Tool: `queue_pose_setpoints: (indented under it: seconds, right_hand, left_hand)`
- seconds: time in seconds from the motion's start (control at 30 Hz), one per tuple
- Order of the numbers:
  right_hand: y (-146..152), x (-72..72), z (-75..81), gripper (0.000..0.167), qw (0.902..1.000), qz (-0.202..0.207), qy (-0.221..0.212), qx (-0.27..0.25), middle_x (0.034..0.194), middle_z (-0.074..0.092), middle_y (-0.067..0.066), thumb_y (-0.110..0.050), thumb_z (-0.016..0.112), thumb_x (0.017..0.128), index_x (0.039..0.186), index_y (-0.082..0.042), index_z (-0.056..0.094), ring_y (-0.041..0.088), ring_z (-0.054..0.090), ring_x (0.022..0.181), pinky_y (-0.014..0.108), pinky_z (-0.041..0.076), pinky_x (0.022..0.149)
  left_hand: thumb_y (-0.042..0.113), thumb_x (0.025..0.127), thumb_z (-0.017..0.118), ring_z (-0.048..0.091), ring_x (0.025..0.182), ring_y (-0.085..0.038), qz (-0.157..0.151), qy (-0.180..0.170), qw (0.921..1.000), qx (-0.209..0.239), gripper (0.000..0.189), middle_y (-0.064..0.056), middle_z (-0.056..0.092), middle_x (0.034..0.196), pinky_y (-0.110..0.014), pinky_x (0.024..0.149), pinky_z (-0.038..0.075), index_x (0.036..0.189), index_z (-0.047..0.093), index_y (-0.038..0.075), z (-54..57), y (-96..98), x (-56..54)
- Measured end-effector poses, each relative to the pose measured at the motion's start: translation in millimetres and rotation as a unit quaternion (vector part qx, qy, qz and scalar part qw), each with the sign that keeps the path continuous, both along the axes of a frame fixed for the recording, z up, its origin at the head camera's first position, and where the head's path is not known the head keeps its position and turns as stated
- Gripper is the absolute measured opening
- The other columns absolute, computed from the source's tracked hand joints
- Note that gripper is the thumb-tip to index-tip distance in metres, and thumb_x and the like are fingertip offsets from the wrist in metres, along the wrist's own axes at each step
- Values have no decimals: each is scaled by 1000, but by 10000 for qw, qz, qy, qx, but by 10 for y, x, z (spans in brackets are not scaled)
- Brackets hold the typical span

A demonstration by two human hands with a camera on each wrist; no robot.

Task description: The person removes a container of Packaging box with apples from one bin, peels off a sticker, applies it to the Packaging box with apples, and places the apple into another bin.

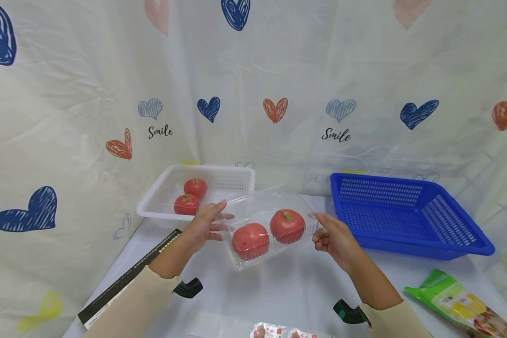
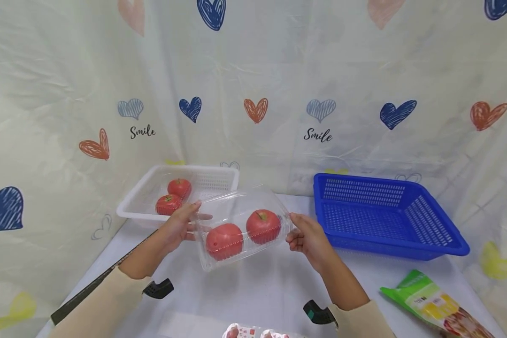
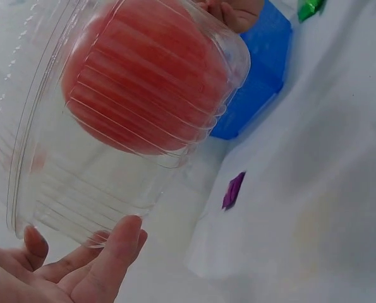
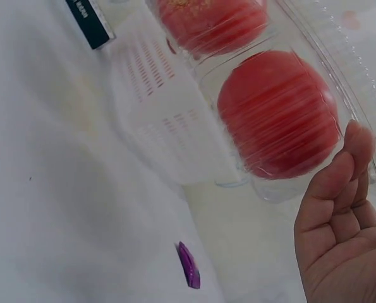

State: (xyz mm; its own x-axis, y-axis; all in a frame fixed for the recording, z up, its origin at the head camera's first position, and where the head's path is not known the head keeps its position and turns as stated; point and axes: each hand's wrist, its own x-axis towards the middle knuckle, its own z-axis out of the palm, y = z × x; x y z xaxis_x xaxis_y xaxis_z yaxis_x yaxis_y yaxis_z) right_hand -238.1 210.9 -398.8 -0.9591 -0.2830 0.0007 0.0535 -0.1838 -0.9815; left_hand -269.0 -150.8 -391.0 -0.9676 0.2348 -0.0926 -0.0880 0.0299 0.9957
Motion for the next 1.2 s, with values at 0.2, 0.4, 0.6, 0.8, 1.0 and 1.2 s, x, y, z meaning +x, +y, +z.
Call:
queue_pose_setpoints:
  seconds: [0.2, 0.4, 0.6, 0.8, 1.0, 1.2]
  right_hand:
    - [124, 209, -29, 30, 10000, -20, 59, 61, 71, 65, 3, -31, 45, 105, 123, -11, 57, 12, 59, 59, 24, 53, 60]
    - [196, 374, -57, 30, 9996, -235, 41, 147, 71, 65, 4, -31, 46, 104, 122, -9, 56, 13, 60, 59, 25, 54, 60]
    - [260, 528, -151, 22, 9997, -229, -39, -40, 70, 67, 3, -27, 43, 105, 114, -17, 61, 12, 62, 60, 25, 54, 61]
    - [339, 643, -234, 25, 9999, -134, -26, 22, 73, 68, 3, -26, 41, 106, 119, -17, 61, 12, 63, 63, 26, 54, 62]
    - [403, 746, -282, 25, 9994, -207, -223, 187, 75, 68, 5, -27, 41, 106, 118, -17, 61, 12, 63, 63, 27, 54, 62]
    - [414, 848, -374, 22, 9974, -272, -537, 400, 77, 69, 5, -30, 42, 105, 119, -20, 56, 13, 62, 64, 29, 53, 64]
  left_hand:
    - [66, 89, 52, 64, 105, -33, -232, -124, 9997, 20, 76, -16, 58, 130, -44, 80, 55, 138, 40, 9, -77, 102, 4]
    - [49, 97, 52, 60, 113, -35, -739, -217, 9947, 686, 52, -21, 48, 140, -44, 86, 53, 128, 40, 8, -117, 144, 32]
    - [31, 98, 58, 54, 120, -41, -838, -137, 9900, 1129, 33, -18, 52, 136, -46, 87, 52, 114, 42, 7, -204, 182, 56]
    - [36, 95, 63, 53, 122, -39, -725, -197, 9928, 928, 46, -18, 52, 137, -45, 87, 53, 122, 44, 5, -329, 283, 47]
    - [39, 95, 62, 54, 121, -38, -537, -179, 9960, 686, 50, -19, 50, 139, -45, 88, 52, 127, 46, 4, -383, 414, 78]
    - [44, 95, 59, 58, 116, -29, -199, -273, 9989, 340, 57, -12, 55, 136, -44, 90, 51, 136, 49, 6, -513, 539, 127]
